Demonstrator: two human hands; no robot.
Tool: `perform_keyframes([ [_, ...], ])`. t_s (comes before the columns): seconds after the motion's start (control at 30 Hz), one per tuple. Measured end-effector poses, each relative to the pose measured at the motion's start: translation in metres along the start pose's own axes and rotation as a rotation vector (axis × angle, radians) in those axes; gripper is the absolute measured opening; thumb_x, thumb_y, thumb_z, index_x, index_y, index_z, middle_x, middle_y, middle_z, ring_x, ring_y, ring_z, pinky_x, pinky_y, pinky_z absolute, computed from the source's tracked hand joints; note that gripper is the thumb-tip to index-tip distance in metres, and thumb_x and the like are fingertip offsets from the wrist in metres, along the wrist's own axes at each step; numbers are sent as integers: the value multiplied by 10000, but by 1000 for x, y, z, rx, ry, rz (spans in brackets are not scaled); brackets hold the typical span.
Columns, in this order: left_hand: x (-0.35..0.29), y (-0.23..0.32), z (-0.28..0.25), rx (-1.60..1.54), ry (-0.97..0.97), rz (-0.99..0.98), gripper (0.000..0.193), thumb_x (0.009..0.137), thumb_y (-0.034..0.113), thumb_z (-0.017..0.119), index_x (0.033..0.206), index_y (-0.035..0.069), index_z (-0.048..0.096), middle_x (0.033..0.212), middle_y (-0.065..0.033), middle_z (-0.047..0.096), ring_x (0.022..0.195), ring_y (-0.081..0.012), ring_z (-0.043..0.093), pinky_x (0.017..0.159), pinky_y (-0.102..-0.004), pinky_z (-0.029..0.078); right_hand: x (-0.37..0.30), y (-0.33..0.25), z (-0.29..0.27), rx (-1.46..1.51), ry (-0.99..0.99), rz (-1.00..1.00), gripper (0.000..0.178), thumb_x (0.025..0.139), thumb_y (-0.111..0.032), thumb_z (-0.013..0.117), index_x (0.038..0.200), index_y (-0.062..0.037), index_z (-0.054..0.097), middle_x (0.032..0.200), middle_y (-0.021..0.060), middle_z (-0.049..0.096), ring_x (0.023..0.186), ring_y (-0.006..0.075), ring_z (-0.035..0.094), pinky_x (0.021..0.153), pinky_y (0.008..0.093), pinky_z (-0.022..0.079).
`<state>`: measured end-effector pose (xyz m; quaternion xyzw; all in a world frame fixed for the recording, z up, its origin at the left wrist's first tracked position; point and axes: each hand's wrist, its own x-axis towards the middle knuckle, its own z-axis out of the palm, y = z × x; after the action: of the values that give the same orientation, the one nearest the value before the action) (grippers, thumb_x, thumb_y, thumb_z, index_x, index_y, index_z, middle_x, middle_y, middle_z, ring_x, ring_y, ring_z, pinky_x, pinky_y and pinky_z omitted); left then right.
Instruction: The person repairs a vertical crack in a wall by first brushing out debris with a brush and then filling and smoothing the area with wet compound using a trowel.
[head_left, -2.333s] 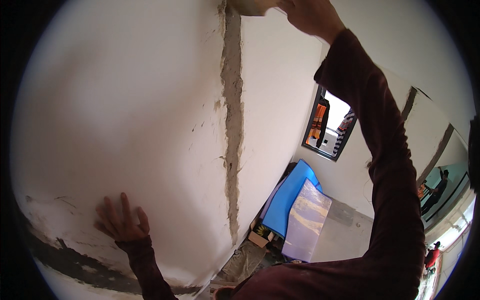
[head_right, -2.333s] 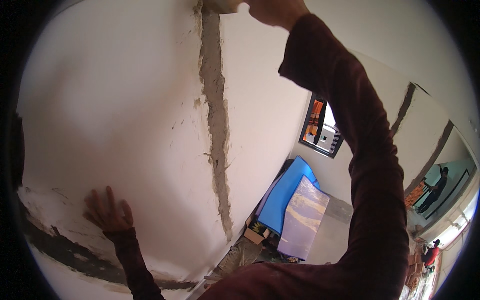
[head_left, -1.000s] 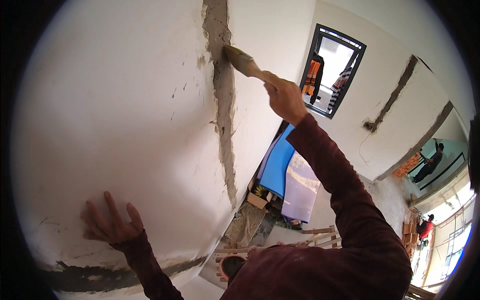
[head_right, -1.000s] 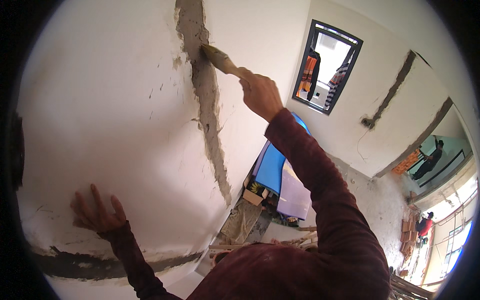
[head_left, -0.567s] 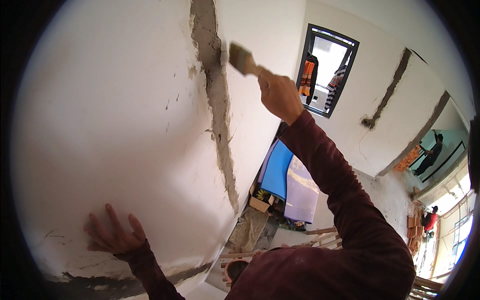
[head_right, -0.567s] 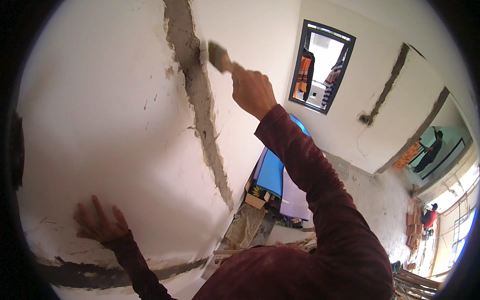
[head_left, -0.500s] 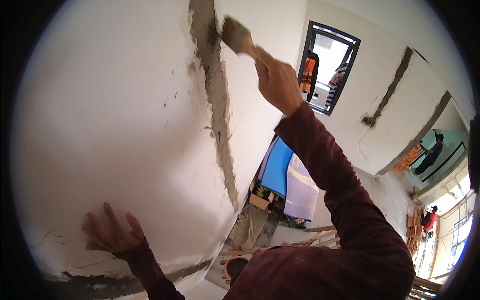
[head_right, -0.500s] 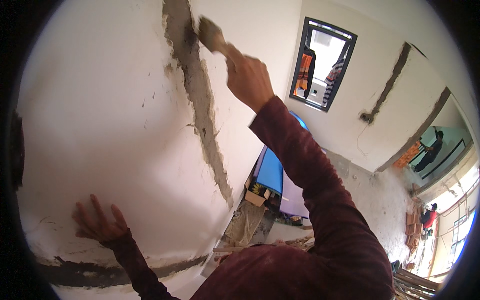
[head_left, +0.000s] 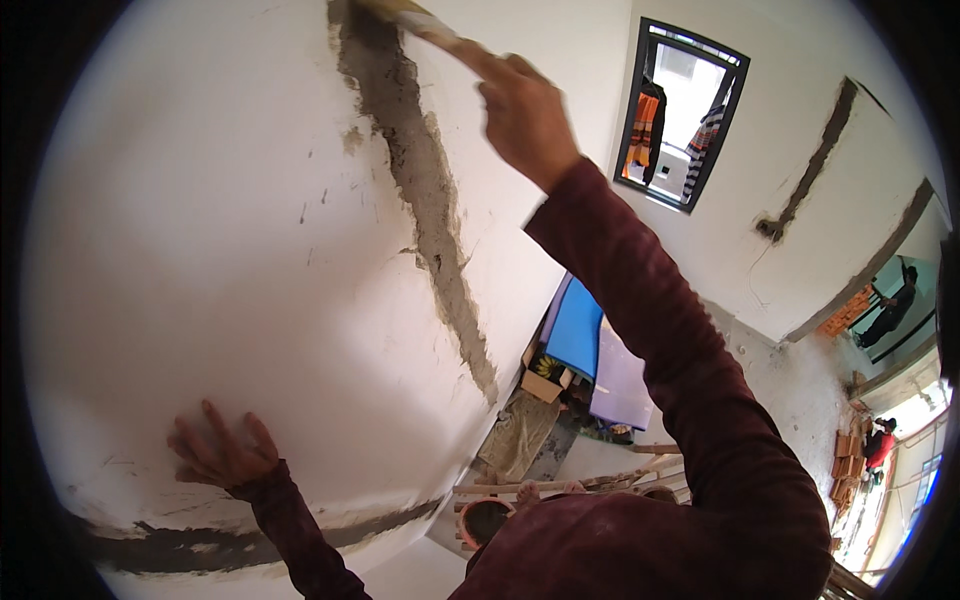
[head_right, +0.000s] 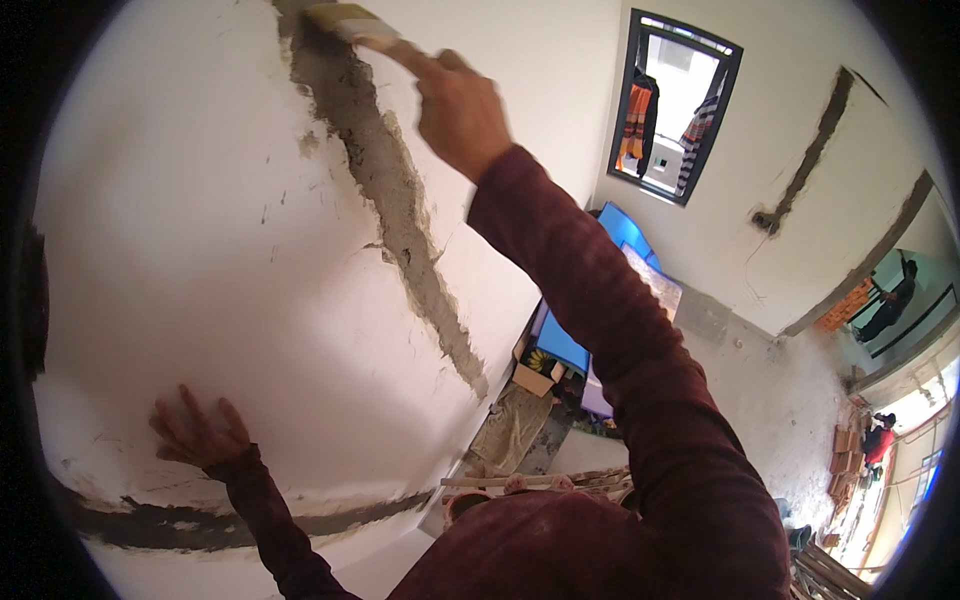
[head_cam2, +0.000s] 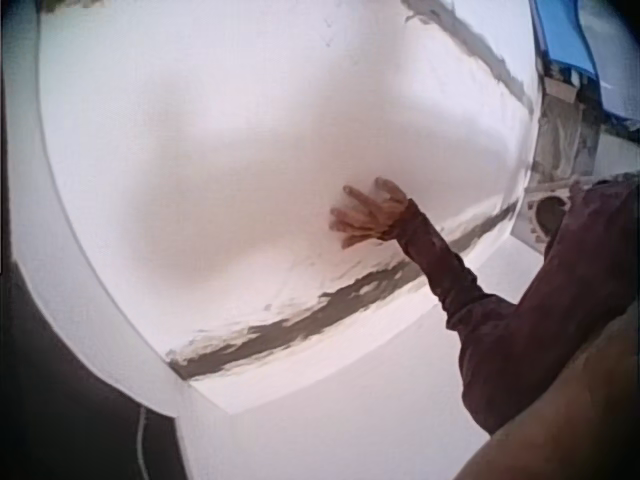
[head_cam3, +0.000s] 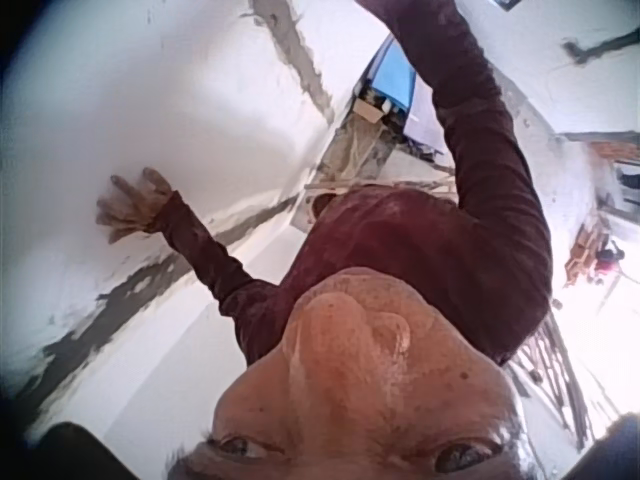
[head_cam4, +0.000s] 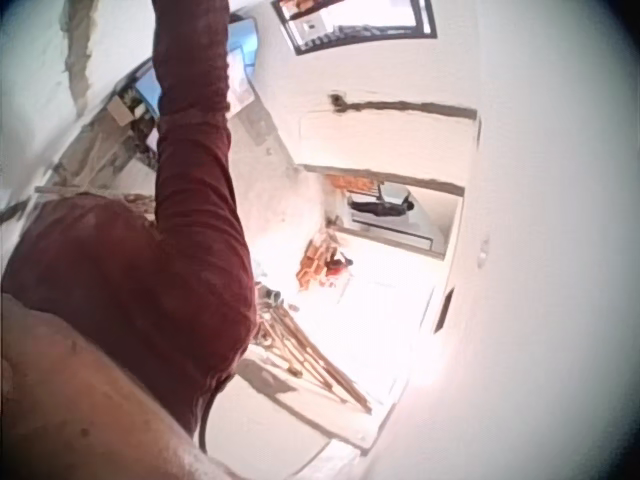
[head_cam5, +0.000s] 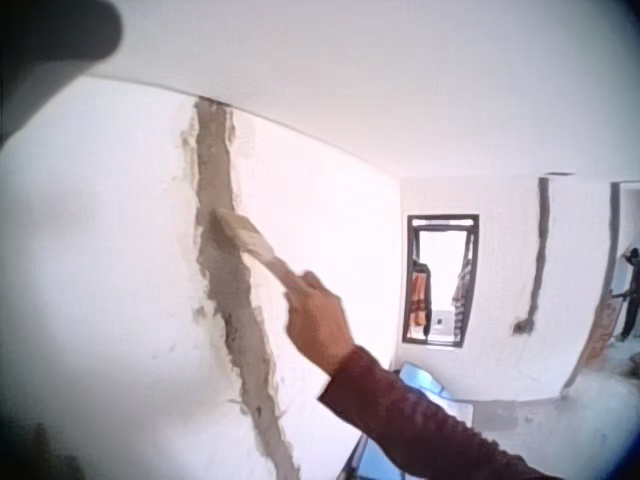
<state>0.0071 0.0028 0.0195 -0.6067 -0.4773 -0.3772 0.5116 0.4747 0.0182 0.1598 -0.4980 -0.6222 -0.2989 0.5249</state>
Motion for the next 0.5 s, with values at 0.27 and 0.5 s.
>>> perform_keyframes([
  [0.27,3,0,-1,9,-25,14,618,878,529,512,1380,168,514,1501,-152,319,1411,-411,239,1078,-701,47,-180,3,17,35,-661,318,677,769,19,497,1398,-212,408,771,137,553,558,323,552,515,451,456],
  [0.5,151,183,-20,-416,-437,435,617,884,359,572,1423,96,430,1514,-109,353,1426,-357,259,1115,-653,8,-361,-9,-63,424,-727,969,484,865,-98,576,1340,-40,505,1050,213,654,937,323,639,818,378,486],
])
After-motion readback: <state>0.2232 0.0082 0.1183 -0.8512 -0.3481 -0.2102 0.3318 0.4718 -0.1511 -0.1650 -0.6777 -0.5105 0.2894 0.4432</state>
